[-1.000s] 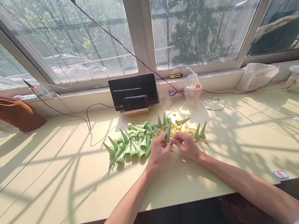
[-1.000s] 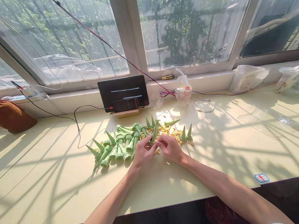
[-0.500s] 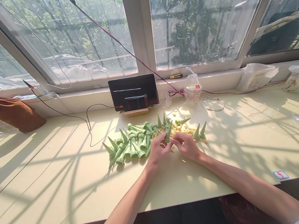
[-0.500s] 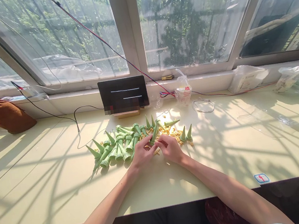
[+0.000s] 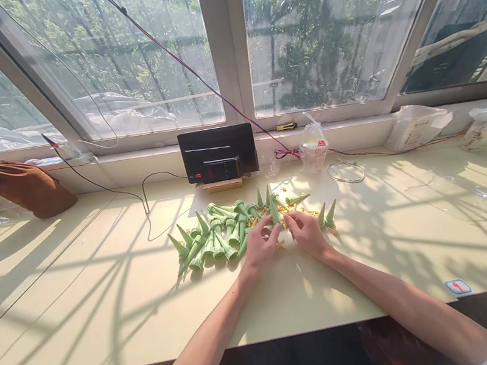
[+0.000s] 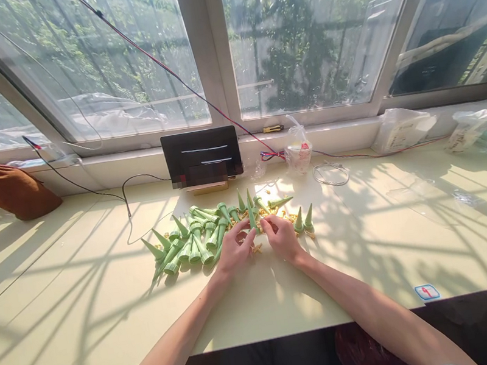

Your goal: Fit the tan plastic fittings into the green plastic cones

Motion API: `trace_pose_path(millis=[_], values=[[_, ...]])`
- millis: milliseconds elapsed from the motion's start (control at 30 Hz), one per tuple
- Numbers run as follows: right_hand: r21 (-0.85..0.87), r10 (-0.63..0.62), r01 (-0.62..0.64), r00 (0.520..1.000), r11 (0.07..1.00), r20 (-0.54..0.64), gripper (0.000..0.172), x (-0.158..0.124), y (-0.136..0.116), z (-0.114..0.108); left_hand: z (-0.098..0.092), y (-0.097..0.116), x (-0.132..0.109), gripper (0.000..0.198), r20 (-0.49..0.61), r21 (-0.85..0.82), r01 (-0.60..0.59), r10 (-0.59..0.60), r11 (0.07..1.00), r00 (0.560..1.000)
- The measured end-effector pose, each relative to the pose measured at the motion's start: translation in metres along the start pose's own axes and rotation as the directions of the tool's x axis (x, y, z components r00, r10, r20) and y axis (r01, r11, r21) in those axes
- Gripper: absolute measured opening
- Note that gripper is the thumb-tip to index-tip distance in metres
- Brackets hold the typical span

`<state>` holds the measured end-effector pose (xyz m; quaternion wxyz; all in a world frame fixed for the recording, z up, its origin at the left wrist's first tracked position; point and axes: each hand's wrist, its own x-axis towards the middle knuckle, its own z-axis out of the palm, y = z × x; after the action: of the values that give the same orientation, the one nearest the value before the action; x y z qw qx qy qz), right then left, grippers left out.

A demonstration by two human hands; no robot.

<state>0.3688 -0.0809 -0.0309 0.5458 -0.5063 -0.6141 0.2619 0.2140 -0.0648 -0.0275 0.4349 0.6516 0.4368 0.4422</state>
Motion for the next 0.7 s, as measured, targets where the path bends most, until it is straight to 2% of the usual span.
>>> trace_pose_path(millis=[267, 500, 700], values=[[0.054, 0.023, -0.024, 1.0, 0.998, 0.016, 0.024, -0.001, 0.005, 0.004, 0.0, 0.001, 0.001, 0.039, -0.056, 0.038, -0.037, 0.04, 0.999, 0.998], [0.079, 0.014, -0.016, 0.999, 0.997, 0.03, 0.02, 0.0, 0.009, 0.004, -0.001, 0.0, 0.001, 0.038, -0.033, 0.043, -0.051, 0.053, 0.998, 0.998], [0.119, 0.027, -0.032, 0.999, 0.992, 0.044, 0.021, 0.001, 0.013, 0.002, -0.001, -0.002, -0.001, 0.031, -0.028, 0.103, -0.142, 0.145, 0.985, 0.989]])
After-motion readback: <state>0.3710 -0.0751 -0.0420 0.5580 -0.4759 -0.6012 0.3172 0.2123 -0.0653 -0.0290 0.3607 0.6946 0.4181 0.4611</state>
